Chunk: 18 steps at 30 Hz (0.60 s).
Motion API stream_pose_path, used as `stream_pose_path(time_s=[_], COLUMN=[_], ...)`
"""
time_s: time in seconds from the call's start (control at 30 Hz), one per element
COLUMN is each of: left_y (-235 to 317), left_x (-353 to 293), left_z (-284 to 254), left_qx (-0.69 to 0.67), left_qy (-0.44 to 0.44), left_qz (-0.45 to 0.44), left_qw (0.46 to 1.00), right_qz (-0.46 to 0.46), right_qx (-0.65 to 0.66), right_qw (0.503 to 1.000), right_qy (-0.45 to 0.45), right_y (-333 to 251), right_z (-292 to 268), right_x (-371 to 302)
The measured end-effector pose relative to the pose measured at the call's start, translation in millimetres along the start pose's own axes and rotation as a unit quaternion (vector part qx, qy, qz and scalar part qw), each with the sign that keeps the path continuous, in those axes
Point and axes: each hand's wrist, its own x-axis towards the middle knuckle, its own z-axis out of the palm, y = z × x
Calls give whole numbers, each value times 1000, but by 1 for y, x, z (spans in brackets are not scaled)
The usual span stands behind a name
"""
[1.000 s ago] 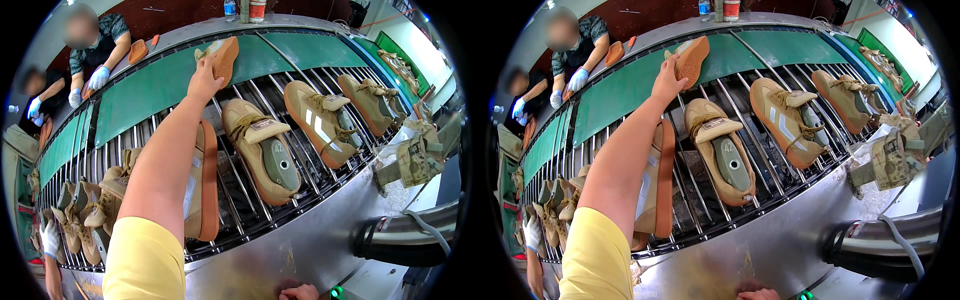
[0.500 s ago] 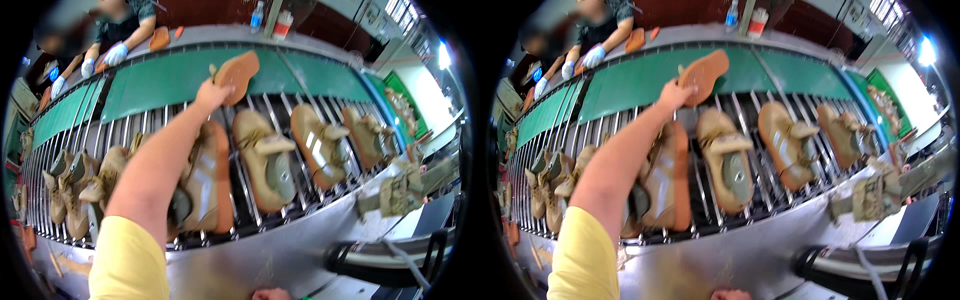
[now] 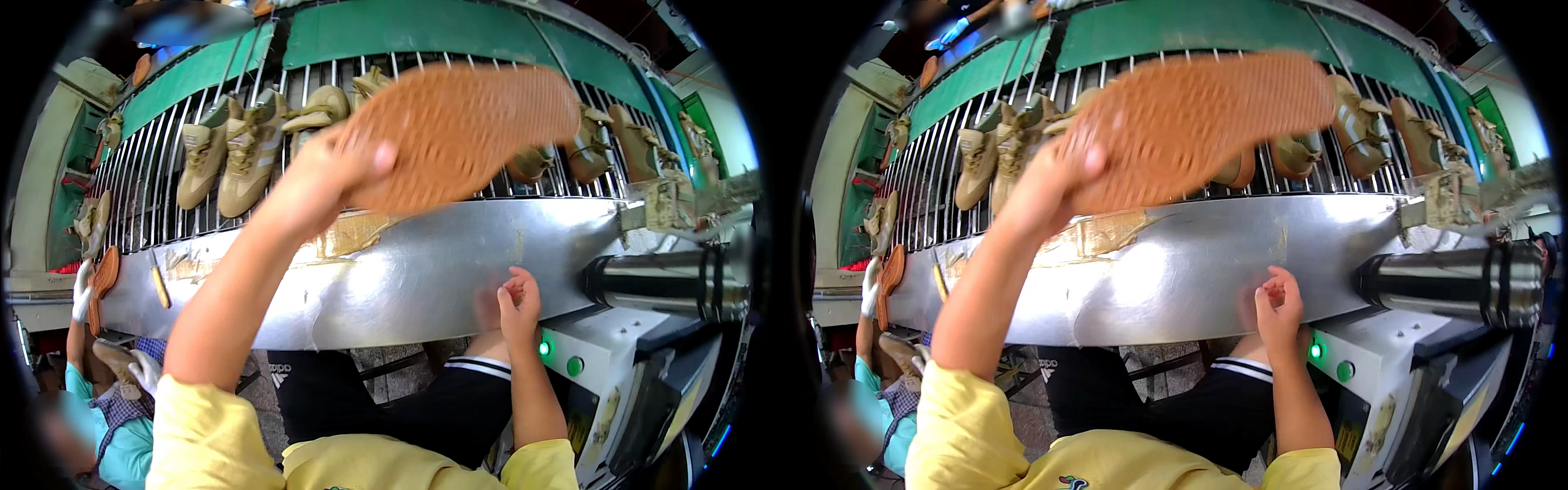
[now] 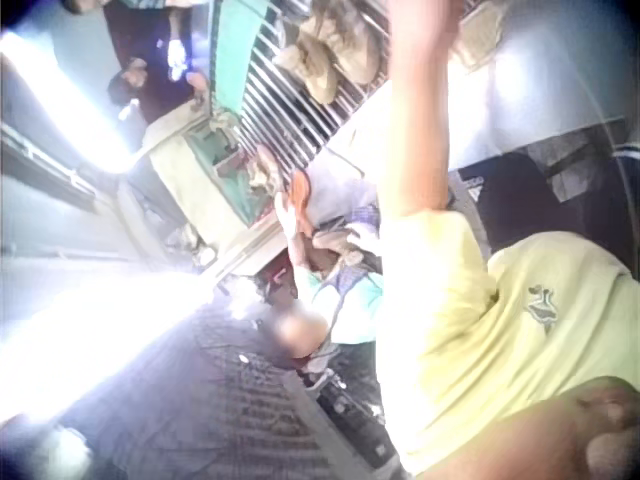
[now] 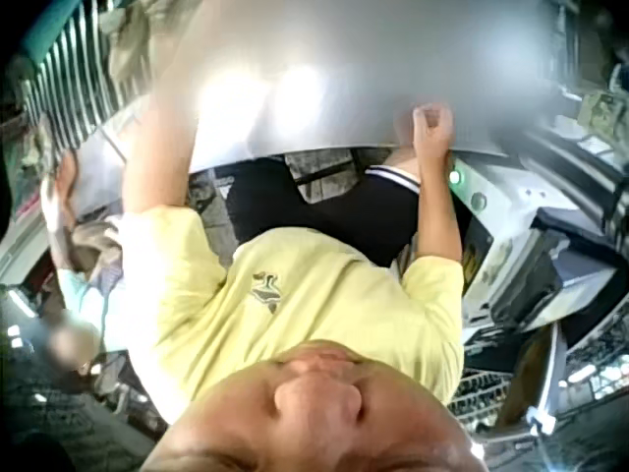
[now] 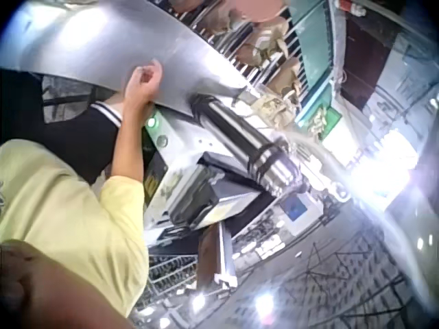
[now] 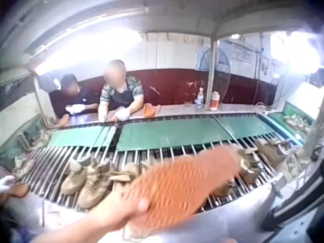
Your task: The person takes shoes from a conveyor belt, places them into a heat-press machine to bond the components, operates the machine with control buttons, and places the shoes back onto the belt.
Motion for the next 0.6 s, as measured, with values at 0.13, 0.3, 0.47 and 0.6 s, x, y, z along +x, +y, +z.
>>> stream_pose_path(time_s=[0.13, 0.3, 0.47, 0.6], left_y=[-25, -56, -50, -55], left_x=[-143, -285, -339, -344], left_z=[-4, 3, 19, 30], left_qx=[-24, -23, -15, 35], left_qy=[71, -8, -125, -213], left_qz=[-85, -108, -147, -169], left_qw=[994, 994, 981, 962], right_qz=[-307, -434, -454, -425], right_qx=[-29, -227, -261, -214], right_qw=[950, 856, 801, 846], right_qy=[59, -166, -289, -241], right_y=[-125, -226, -231, -211], right_z=[-33, -75, -113, -136], right_x=[-44, -119, -164, -217])
